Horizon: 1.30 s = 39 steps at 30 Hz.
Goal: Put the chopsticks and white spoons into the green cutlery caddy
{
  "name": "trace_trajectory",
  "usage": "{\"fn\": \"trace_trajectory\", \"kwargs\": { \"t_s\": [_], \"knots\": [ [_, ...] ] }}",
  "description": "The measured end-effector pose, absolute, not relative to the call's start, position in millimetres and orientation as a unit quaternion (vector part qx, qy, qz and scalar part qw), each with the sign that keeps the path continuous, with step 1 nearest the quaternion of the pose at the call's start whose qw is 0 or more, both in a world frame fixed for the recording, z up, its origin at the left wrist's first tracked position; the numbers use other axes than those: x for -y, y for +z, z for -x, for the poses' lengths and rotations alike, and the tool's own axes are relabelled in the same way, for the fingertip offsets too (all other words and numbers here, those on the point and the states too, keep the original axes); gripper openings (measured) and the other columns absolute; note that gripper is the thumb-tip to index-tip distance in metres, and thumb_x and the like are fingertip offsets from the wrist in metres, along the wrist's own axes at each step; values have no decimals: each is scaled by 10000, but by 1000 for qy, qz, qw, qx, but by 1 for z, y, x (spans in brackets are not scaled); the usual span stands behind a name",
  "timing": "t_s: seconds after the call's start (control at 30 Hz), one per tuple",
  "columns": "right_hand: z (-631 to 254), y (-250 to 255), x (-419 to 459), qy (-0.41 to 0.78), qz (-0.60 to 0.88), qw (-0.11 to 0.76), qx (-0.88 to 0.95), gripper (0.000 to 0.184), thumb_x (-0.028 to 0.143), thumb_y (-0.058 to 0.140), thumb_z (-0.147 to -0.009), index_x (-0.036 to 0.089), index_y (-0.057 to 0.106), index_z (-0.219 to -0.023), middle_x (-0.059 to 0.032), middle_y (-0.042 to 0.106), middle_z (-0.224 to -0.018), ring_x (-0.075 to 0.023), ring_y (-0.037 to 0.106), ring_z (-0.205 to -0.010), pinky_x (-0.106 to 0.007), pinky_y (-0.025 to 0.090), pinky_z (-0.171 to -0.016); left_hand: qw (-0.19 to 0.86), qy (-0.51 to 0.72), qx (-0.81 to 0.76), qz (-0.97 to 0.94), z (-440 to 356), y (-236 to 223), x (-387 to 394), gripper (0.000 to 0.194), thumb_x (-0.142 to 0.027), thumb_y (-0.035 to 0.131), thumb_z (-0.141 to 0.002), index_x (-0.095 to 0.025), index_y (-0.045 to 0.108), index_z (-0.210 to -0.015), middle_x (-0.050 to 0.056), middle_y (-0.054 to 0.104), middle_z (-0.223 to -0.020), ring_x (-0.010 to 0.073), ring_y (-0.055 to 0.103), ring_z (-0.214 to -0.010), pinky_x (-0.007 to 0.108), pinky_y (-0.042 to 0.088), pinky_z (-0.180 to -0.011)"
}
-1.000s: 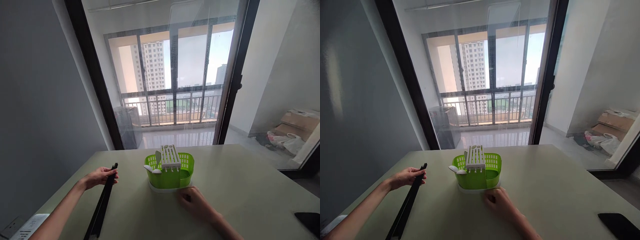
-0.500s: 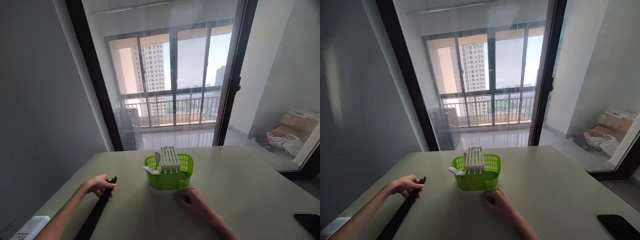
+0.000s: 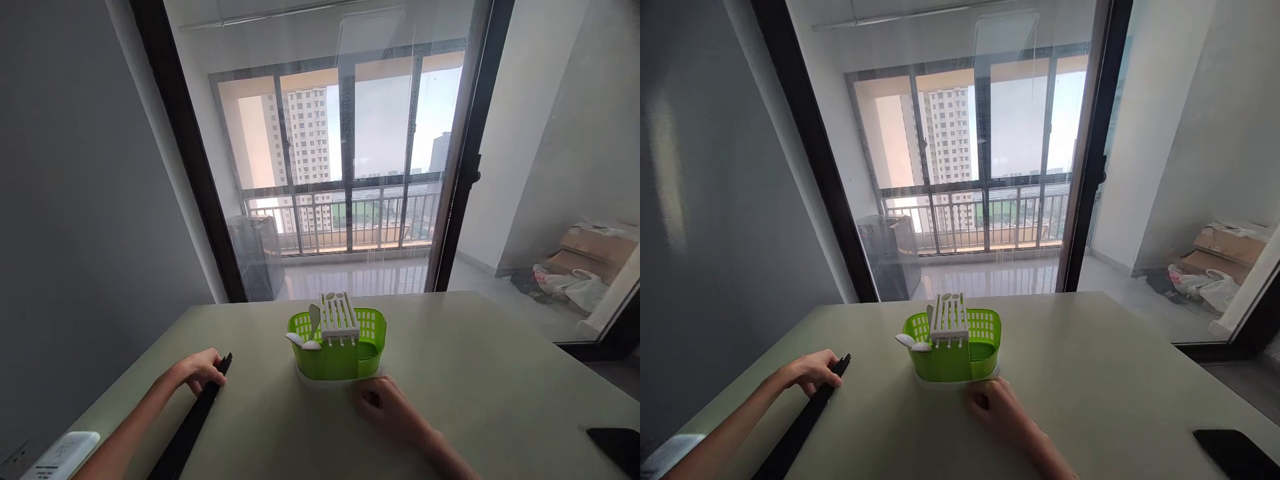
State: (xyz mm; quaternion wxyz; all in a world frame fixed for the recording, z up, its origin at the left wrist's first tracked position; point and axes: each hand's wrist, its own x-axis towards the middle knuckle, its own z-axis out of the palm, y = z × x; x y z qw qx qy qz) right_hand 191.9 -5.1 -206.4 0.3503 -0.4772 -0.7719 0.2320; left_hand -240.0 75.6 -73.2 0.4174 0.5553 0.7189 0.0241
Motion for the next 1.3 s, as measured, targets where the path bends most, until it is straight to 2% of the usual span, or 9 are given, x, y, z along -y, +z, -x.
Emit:
{"fn": "trace_trajectory", "kwargs": {
  "t_s": [0.17, 0.37, 0.53, 0.73, 0.8, 0.93, 1.1, 1.23, 1.3],
  "knots": [
    [-193, -204, 8, 243, 469, 348, 774, 311, 235, 512, -838, 219, 289, -622, 64, 318, -593, -105, 275, -596, -274, 215, -570, 401, 13, -723, -562, 239, -76, -78, 276, -245, 807, -352, -217, 566, -482, 50, 615, -532, 288, 660, -550, 435, 595, -495],
    [-192, -207, 6, 234, 476, 353, 771, 327, 223, 527, -828, 214, 283, -611, 67, 294, -583, -104, 268, -599, -272, 216, -574, 362, 8, -734, -575, 242, -82, -83, 305, -239, 791, -370, -228, 505, -474, 11, 502, -423, 291, 620, -491, 425, 540, -411],
    [-192, -206, 7, 230, 477, 356, 770, 334, 231, 526, -839, 212, 275, -619, 65, 293, -582, -107, 266, -602, -276, 215, -579, 327, 7, -747, -579, 246, -89, -87, 337, -271, 817, -348, -230, 517, -496, -8, 493, -409, 233, 552, -407, 426, 527, -393],
    [-192, -204, 8, 229, 473, 355, 773, 328, 225, 524, -848, 210, 287, -622, 61, 316, -578, -109, 282, -602, -277, 227, -586, 271, -7, -760, -590, 249, -94, -90, 463, -282, 829, -332, -248, 388, -471, -36, 440, -384, 177, 474, -367, 402, 506, -384],
    [-192, -203, 8, 234, 468, 355, 775, 320, 217, 517, -848, 210, 287, -625, 62, 314, -583, -109, 281, -605, -277, 224, -586, 253, -21, -760, -598, 248, -93, -90, 459, -281, 815, -347, -251, 371, -460, -16, 453, -375, 191, 479, -367, 414, 500, -385],
    [-192, -201, 8, 238, 473, 352, 772, 316, 226, 520, -844, 210, 296, -622, 61, 326, -581, -107, 285, -600, -278, 220, -583, 221, -57, -758, -611, 244, -90, -88, 425, -286, 783, -376, -256, 366, -456, 45, 500, -368, 269, 552, -385, 449, 506, -408],
    [-192, -198, 8, 241, 480, 347, 768, 305, 251, 520, -846, 212, 320, -620, 57, 369, -580, -107, 307, -596, -279, 225, -588, 175, -109, -753, -624, 233, -82, -86, 381, -300, 771, -401, -250, 397, -452, 41, 517, -379, 297, 601, -429, 453, 533, -462],
    [-193, -199, 8, 249, 476, 344, 770, 278, 249, 530, -830, 211, 348, -623, 53, 409, -598, -107, 327, -601, -273, 230, -583, 128, -142, -751, -632, 220, -72, -82, 339, -277, 766, -396, -229, 436, -454, 29, 572, -436, 324, 666, -507, 502, 572, -570],
    [-193, -199, 8, 247, 476, 346, 770, 283, 233, 530, -818, 210, 332, -618, 57, 387, -590, -107, 316, -603, -274, 228, -585, 98, -137, -748, -641, 213, -66, -80, 292, -269, 767, -384, -226, 503, -503, 42, 640, -528, 377, 717, -623, 557, 583, -654]
  ]
}}
